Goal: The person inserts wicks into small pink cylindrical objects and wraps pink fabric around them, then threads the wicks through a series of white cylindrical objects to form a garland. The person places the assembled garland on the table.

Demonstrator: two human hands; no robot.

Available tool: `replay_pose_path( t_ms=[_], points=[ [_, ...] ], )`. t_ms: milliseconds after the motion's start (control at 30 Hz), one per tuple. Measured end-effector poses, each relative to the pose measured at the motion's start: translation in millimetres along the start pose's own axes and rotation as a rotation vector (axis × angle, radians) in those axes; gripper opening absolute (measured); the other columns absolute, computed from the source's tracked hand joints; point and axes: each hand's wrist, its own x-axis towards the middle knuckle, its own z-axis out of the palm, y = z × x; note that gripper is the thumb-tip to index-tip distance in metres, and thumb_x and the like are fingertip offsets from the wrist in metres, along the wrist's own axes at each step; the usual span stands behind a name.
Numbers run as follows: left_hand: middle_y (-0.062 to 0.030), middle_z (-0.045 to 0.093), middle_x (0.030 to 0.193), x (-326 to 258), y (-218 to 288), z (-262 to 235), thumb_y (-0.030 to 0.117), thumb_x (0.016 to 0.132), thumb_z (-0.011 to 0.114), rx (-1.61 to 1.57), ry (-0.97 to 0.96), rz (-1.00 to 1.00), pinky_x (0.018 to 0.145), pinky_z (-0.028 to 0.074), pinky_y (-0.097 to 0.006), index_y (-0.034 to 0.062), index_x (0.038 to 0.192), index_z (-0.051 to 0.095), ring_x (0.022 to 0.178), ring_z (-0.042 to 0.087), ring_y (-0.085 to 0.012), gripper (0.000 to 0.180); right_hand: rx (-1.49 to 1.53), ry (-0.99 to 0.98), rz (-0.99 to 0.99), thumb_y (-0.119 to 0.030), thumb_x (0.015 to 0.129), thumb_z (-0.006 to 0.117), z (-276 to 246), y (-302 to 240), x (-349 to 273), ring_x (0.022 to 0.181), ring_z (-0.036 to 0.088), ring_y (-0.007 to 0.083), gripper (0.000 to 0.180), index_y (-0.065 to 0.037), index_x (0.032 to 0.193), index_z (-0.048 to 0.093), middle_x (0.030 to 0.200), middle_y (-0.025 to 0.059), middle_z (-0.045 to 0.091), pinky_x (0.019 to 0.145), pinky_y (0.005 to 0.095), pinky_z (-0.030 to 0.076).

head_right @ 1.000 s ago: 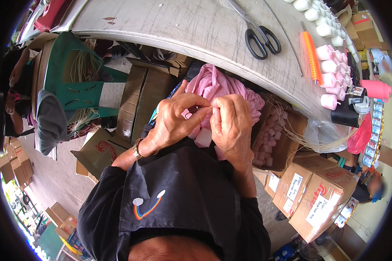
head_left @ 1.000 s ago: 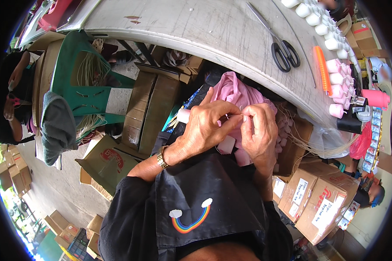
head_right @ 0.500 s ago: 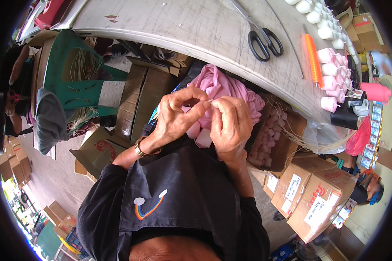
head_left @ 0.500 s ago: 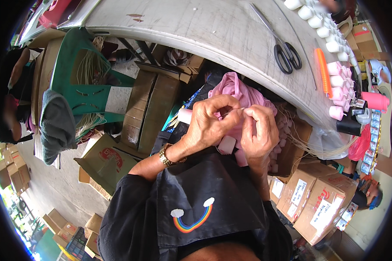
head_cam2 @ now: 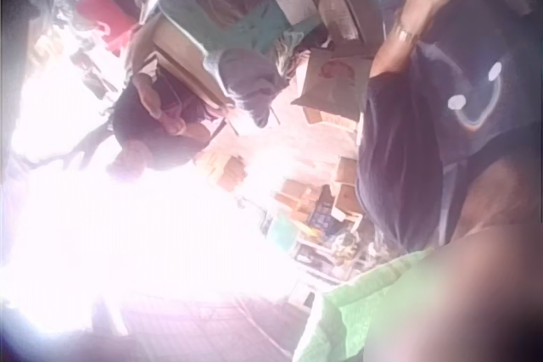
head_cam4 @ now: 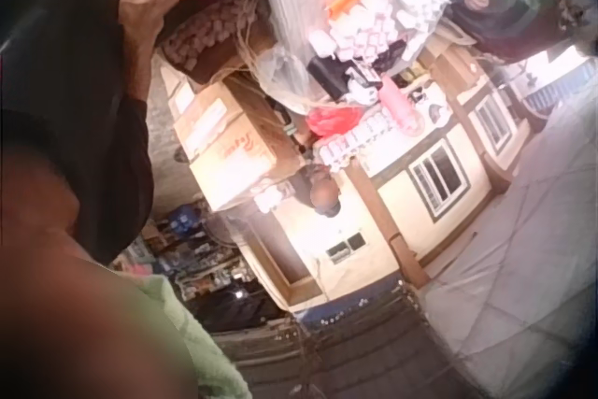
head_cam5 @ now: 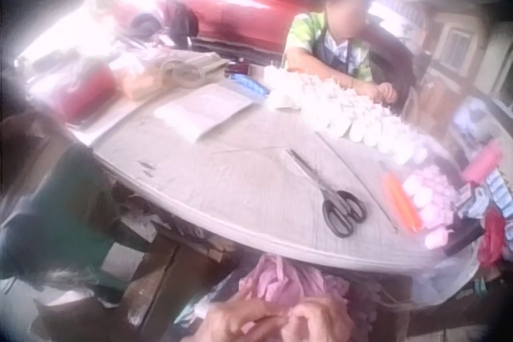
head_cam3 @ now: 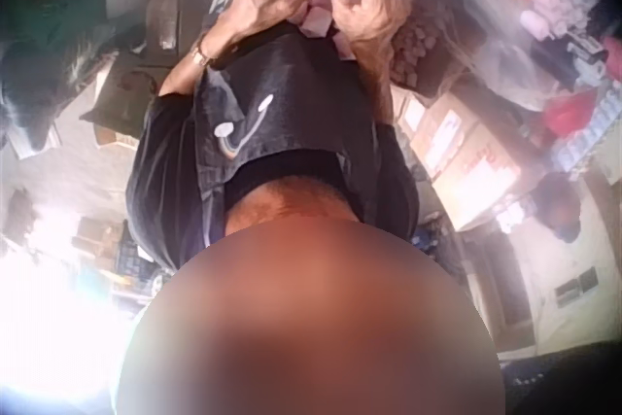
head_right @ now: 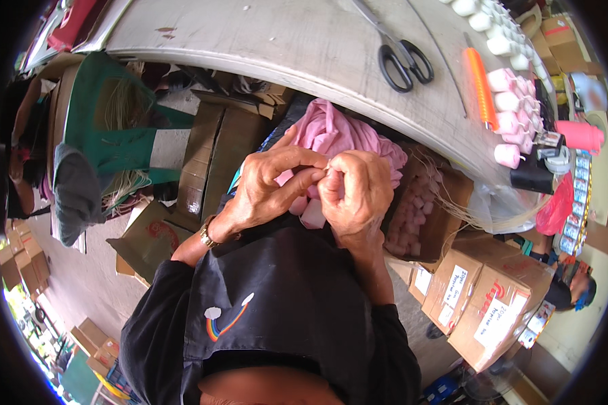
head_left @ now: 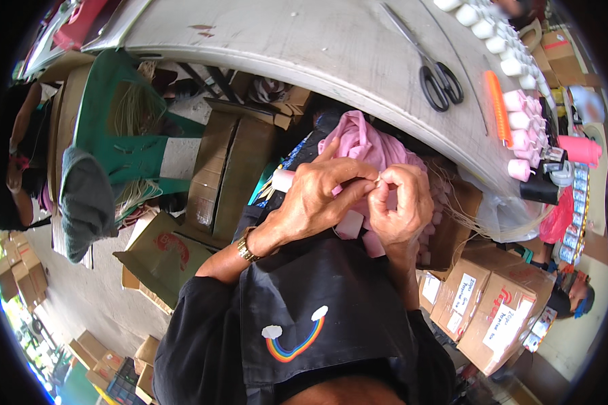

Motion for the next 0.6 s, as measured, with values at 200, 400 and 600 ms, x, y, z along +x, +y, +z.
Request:
replay_pose_path(
  t_ms=[200, 400, 600],
  points=[
    [-0.0052, 0.064, 0.063, -0.8, 4.4, -4.1, 0.002, 0.08, 0.065, 0.232, -0.112, 0.07, 0.112, 0.03, -0.051, 0.0075, 0.091, 0.066, 0.065, 0.067, -0.024, 0.012, -0.247, 0.035, -0.074, -0.002, 0.076, 0.057, -13.3, 17.8, 4.4, 0.064, 0.052, 0.0249, 0.009, -0.006, 0.081, 0.051, 0.074, 0.0065, 0.051, 0.062, 0.0385, 0.04],
    [-0.0044, 0.063, 0.061, -3.0, 4.4, -4.0, 0.003, 0.082, 0.064, 0.123, -0.147, 0.056, 0.112, 0.03, -0.05, 0.0059, 0.09, 0.064, 0.063, 0.067, -0.0248, 0.008, -0.208, 0.112, -0.084, -0.002, 0.076, 0.056, -15.7, 23.1, 3.3, 0.064, 0.051, 0.0254, 0.009, -0.006, 0.081, 0.05, 0.074, 0.0067, 0.05, 0.061, 0.0381, 0.039],
    [-0.0082, 0.064, 0.078, -1.0, 18.1, -9.9, 0.006, 0.088, 0.061, -0.249, -0.23, -0.331, 0.11, 0.031, -0.053, 0.0039, 0.094, 0.061, 0.073, 0.066, -0.0291, 0.007, 0.215, -0.004, 0.296, 0.002, 0.08, 0.053, -24.7, 16.8, -0.4, 0.075, 0.056, 0.0237, 0.014, -0.002, 0.093, 0.054, 0.084, 0.0085, 0.056, 0.069, 0.0331, 0.045]
  ],
)
